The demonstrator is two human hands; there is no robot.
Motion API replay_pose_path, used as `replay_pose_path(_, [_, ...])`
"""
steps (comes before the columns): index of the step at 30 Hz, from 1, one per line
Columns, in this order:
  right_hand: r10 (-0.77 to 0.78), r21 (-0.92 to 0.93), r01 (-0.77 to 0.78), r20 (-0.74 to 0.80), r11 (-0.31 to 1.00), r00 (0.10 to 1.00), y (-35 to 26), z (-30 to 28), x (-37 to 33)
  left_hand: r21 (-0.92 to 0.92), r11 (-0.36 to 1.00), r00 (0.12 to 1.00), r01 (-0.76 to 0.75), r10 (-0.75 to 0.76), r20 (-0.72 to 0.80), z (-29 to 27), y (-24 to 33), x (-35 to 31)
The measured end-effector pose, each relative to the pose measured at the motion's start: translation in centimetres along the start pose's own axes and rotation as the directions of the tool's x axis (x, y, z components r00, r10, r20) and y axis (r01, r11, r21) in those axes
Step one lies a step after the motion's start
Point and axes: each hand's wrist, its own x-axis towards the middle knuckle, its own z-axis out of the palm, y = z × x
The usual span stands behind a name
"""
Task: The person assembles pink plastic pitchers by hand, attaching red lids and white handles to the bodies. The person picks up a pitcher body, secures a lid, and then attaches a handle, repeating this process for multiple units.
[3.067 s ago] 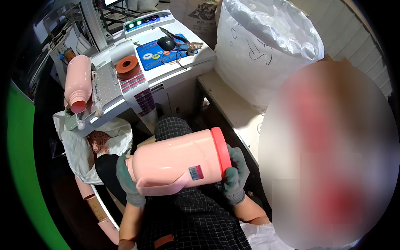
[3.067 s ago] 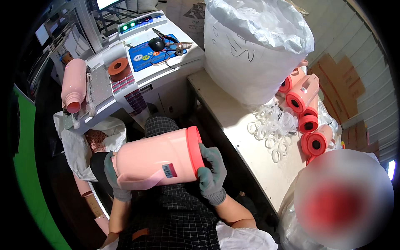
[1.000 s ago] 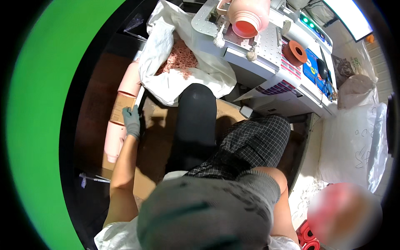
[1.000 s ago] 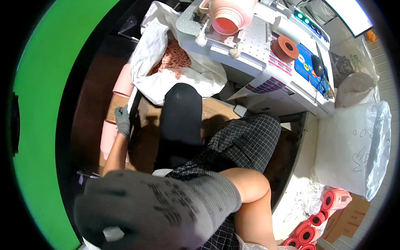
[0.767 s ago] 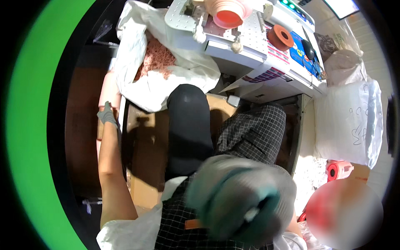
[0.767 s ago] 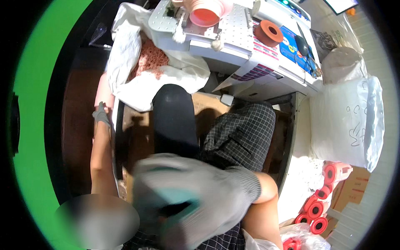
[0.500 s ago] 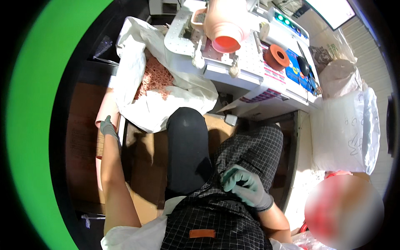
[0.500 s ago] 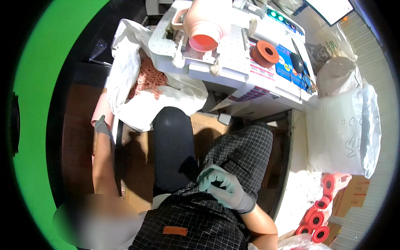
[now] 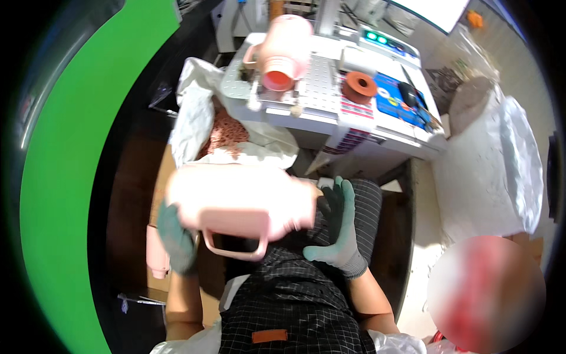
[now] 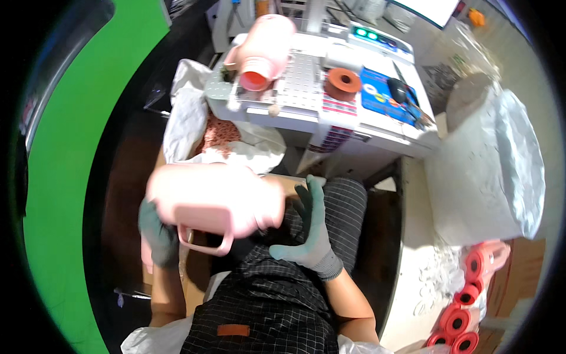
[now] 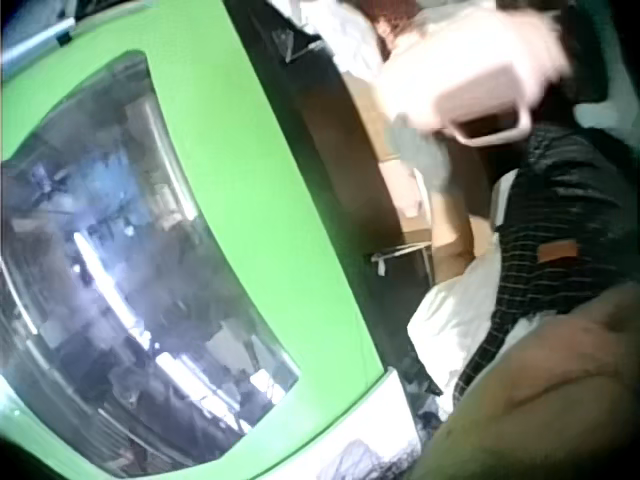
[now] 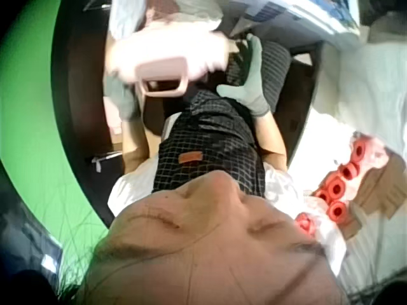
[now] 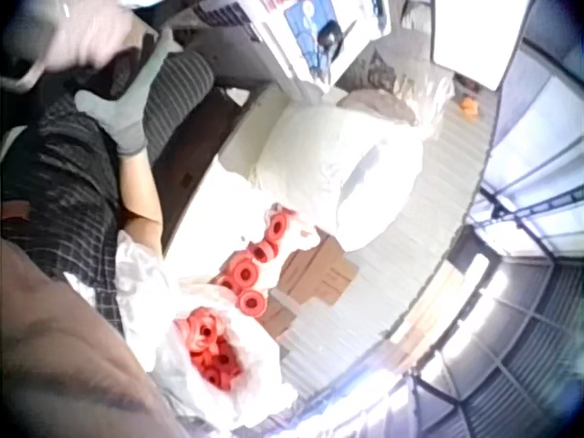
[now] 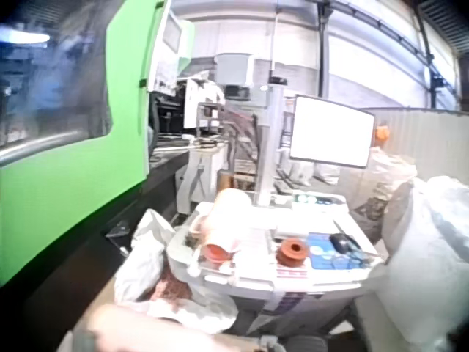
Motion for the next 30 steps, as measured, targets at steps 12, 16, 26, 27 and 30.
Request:
replay_pose_path(12, [0.113, -0.433, -0.356, -0.492, 0.828, 0.863, -1.3, -2.1, -8.3, -0.306, 0.943, 0.821, -0.13, 0.275, 0.5, 16.4, 9.4, -3.0])
replay_pose_path(16, [0.087, -0.38, -0.235, -0.367, 0.895, 0.926, -1.9, -4.2, -9.1, -0.086, 0.892, 0.605, -0.443, 0.369, 0.705, 18.5, 14.0, -4.6])
replay_pose_path(26, [0.137, -0.703, -0.119, -0.032, 0.701, 0.99, -5.1, -7.2, -10.9, -0.161, 0.793, 0.272, -0.587, 0.381, 0.884, 22.4, 14.3, -5.4])
replay_pose_path(27, [0.239, -0.726, -0.105, 0.084, 0.68, 0.967, -5.2, -7.7, -10.6, -0.166, 0.786, 0.254, -0.595, 0.381, 0.889, 22.1, 14.0, -6.1])
replay_pose_path(30, [0.317, -0.842, 0.088, 0.294, 0.532, 0.902, -6.4, -8.2, -9.1, -0.161, 0.742, 0.239, -0.651, 0.401, 0.884, 22.9, 13.2, -6.4])
